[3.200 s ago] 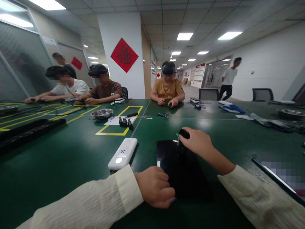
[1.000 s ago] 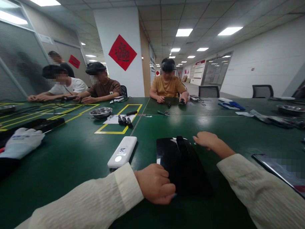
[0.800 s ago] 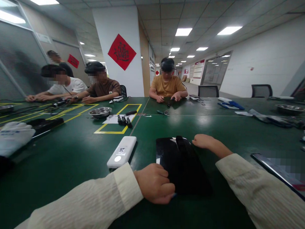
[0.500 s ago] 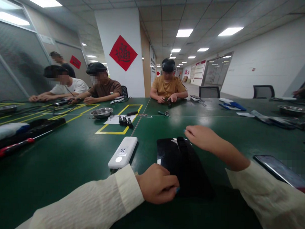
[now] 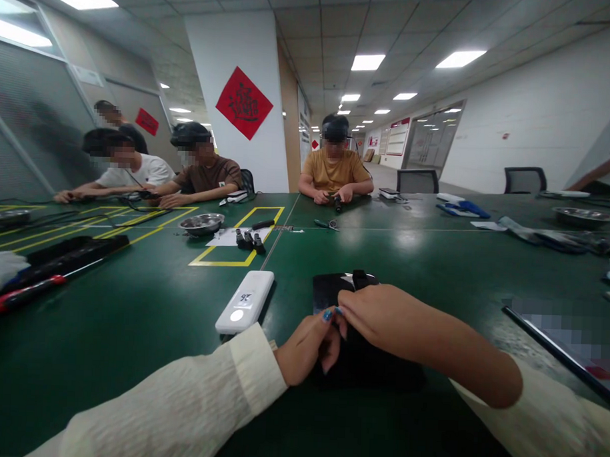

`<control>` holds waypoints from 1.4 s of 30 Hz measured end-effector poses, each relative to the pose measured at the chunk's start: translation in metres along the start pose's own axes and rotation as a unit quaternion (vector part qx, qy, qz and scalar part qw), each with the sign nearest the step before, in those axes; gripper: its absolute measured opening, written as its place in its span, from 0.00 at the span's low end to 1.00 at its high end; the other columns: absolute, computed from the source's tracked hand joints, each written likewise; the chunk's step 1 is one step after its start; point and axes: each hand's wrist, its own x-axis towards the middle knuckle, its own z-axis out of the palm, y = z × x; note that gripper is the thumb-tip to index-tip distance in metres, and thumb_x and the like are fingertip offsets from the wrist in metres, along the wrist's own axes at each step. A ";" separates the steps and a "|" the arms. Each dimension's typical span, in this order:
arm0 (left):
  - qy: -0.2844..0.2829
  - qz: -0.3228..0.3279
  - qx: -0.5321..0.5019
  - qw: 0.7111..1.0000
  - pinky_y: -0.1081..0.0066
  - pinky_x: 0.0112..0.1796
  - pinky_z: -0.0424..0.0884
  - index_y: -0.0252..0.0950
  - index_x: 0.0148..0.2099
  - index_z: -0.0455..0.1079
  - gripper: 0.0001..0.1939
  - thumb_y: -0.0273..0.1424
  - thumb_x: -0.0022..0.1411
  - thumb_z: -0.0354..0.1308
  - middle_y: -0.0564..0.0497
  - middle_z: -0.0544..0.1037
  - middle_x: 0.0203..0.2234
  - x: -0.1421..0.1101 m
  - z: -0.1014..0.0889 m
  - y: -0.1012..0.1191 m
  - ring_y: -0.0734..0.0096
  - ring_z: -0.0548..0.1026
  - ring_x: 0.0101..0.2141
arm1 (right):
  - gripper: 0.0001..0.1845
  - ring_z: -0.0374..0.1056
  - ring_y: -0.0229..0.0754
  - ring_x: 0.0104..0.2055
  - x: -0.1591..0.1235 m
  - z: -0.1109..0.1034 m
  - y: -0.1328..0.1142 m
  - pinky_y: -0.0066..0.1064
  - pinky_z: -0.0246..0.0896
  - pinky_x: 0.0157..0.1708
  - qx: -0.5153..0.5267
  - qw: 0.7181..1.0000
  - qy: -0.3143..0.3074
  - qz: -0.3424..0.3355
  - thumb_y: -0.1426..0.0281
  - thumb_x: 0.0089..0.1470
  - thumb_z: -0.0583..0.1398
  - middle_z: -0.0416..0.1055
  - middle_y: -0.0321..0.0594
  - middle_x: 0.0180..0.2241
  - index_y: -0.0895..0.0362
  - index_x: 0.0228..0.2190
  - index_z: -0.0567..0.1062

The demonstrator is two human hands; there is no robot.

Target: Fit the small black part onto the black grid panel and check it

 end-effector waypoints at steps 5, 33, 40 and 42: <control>0.074 -0.035 0.001 0.997 0.76 0.19 0.53 0.36 0.33 0.59 0.25 0.50 0.66 0.32 0.60 0.60 0.11 0.004 0.000 -0.002 0.79 0.57 0.13 | 0.09 0.71 0.42 0.31 0.001 0.001 -0.006 0.30 0.53 0.27 0.005 1.000 0.018 -0.014 0.72 0.60 0.50 0.75 0.43 0.32 0.60 0.38 0.69; 0.166 -0.040 -0.013 0.985 0.76 0.20 0.49 0.39 0.40 0.54 0.18 0.49 0.65 0.38 0.63 0.60 0.11 0.007 -0.003 0.000 0.78 0.55 0.14 | 0.24 0.73 0.52 0.32 0.017 0.013 0.008 0.33 0.56 0.25 -0.006 0.935 0.085 0.345 0.62 0.58 0.49 0.75 0.50 0.31 0.62 0.52 0.60; 0.205 -0.030 -0.038 0.978 0.77 0.19 0.49 0.39 0.42 0.53 0.17 0.48 0.65 0.40 0.64 0.60 0.11 0.009 -0.005 0.001 0.79 0.55 0.14 | 0.17 0.70 0.49 0.41 0.012 0.012 0.041 0.34 0.58 0.38 0.130 0.948 0.047 0.286 0.67 0.59 0.46 0.73 0.51 0.40 0.60 0.44 0.67; 0.247 -0.018 -0.034 0.968 0.77 0.20 0.49 0.39 0.42 0.53 0.17 0.48 0.65 0.40 0.64 0.59 0.11 0.011 -0.007 0.000 0.79 0.54 0.14 | 0.17 0.68 0.47 0.42 0.007 0.010 0.051 0.33 0.57 0.40 0.162 0.945 0.055 0.277 0.67 0.59 0.46 0.72 0.50 0.40 0.60 0.45 0.67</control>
